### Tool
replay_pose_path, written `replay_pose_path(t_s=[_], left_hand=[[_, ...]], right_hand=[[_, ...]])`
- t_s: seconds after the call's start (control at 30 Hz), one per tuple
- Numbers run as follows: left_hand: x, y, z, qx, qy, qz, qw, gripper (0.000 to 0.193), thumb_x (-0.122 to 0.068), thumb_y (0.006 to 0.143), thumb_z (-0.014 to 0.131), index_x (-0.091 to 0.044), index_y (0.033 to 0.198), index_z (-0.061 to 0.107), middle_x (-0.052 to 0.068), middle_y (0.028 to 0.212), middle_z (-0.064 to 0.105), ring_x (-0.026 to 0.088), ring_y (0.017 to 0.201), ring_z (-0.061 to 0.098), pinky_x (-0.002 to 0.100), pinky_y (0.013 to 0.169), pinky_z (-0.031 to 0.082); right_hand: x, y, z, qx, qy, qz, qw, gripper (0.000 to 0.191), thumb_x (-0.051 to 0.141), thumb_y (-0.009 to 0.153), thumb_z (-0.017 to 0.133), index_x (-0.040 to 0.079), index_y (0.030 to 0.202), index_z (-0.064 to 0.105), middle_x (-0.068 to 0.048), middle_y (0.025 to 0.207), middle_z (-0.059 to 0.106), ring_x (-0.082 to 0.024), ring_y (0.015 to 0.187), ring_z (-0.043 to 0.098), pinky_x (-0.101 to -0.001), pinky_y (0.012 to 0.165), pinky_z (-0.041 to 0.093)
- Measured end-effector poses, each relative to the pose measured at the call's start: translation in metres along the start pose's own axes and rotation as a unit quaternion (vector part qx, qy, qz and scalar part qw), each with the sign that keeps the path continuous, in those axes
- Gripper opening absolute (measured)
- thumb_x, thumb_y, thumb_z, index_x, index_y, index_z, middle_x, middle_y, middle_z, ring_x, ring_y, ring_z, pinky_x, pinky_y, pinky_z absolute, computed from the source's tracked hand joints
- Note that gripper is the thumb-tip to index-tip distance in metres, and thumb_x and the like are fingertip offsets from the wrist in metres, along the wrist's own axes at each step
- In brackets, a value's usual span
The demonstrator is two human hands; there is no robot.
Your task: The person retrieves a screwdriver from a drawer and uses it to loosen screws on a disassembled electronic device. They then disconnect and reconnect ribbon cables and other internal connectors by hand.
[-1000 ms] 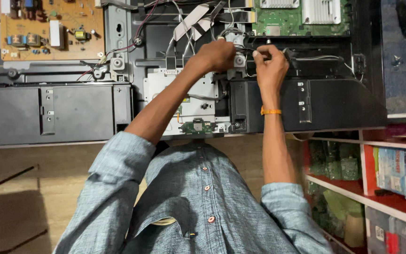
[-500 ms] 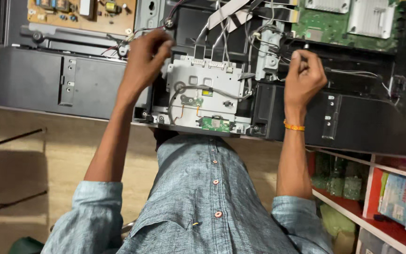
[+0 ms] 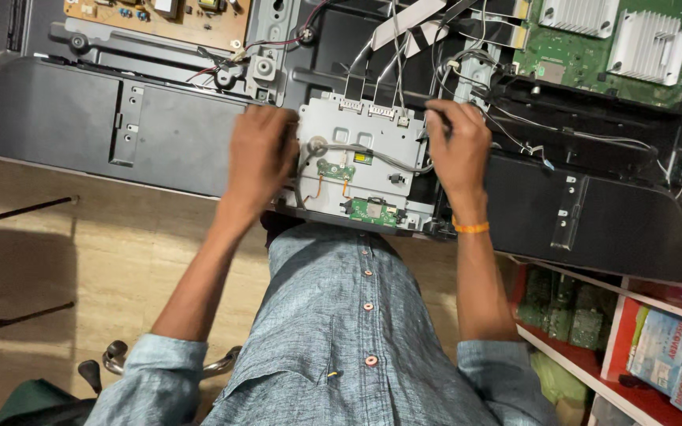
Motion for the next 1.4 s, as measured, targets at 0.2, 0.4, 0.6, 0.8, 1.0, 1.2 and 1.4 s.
replay_pose_path(t_s=[0.2,0.4,0.6,0.8,1.0,1.2,1.4], left_hand=[[-0.038,0.013,0.073,0.051,0.004,0.096,0.994,0.032,-0.008,0.088,0.072,-0.003,0.119,0.066,0.016,0.117,0.064,0.036,0.115,0.056,0.047,0.098,0.044],[-0.062,0.027,0.128,0.072,0.061,0.147,0.985,0.042,-0.019,0.092,0.065,0.000,0.129,0.061,0.019,0.132,0.057,0.037,0.127,0.050,0.049,0.108,0.039],[-0.069,0.025,0.132,0.058,0.066,0.121,0.989,0.041,-0.027,0.101,0.062,0.002,0.129,0.060,0.018,0.132,0.056,0.036,0.127,0.050,0.050,0.107,0.038],[-0.072,0.029,0.129,0.076,0.077,0.105,0.989,0.040,-0.030,0.101,0.062,0.001,0.127,0.061,0.017,0.133,0.056,0.037,0.128,0.049,0.051,0.106,0.037],[-0.069,0.033,0.131,0.082,0.085,0.084,0.989,0.035,-0.023,0.098,0.061,-0.004,0.127,0.062,0.016,0.136,0.056,0.035,0.127,0.051,0.054,0.105,0.037],[-0.066,0.027,0.128,0.085,0.084,0.077,0.990,0.033,-0.022,0.098,0.062,-0.005,0.127,0.061,0.014,0.135,0.056,0.030,0.121,0.052,0.053,0.099,0.038],[-0.068,0.023,0.123,0.045,0.076,0.085,0.992,0.042,-0.025,0.096,0.062,-0.003,0.132,0.060,0.014,0.130,0.056,0.030,0.115,0.051,0.050,0.093,0.039]], right_hand=[[-0.001,0.039,0.042,0.088,-0.062,0.013,0.994,0.025,0.024,0.089,0.084,0.004,0.102,0.076,-0.009,0.081,0.071,-0.030,0.083,0.064,-0.0438,0.074,0.051],[-0.014,0.055,0.046,0.125,-0.027,0.125,0.984,0.021,0.025,0.086,0.085,0.006,0.089,0.076,-0.005,0.073,0.073,-0.019,0.060,0.069,-0.0331,0.056,0.051],[-0.017,0.049,0.048,0.099,0.004,0.096,0.990,0.018,0.022,0.088,0.084,0.006,0.090,0.077,-0.005,0.073,0.075,-0.015,0.056,0.069,-0.0303,0.053,0.050],[-0.019,0.049,0.048,0.096,0.025,0.103,0.990,0.016,0.019,0.090,0.084,0.005,0.090,0.076,-0.005,0.072,0.074,-0.013,0.057,0.070,-0.0285,0.054,0.051],[-0.023,0.051,0.058,0.077,-0.014,0.092,0.993,0.018,0.015,0.089,0.084,0.004,0.084,0.071,-0.007,0.067,0.070,-0.020,0.055,0.066,-0.0335,0.053,0.048],[-0.015,0.048,0.062,0.059,-0.040,0.074,0.995,0.017,0.015,0.089,0.083,0.003,0.086,0.070,-0.009,0.068,0.070,-0.023,0.057,0.067,-0.0357,0.056,0.049],[-0.003,0.051,0.053,0.080,0.020,0.089,0.993,0.016,0.016,0.090,0.079,0.003,0.089,0.070,-0.009,0.071,0.072,-0.021,0.060,0.072,-0.0334,0.057,0.052]])
Point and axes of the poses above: each hand's wrist, its own y-axis towards the middle knuckle, its own z-axis out of the palm, x = y × z, the point moved 2 cm from there along y, towards the middle knuckle
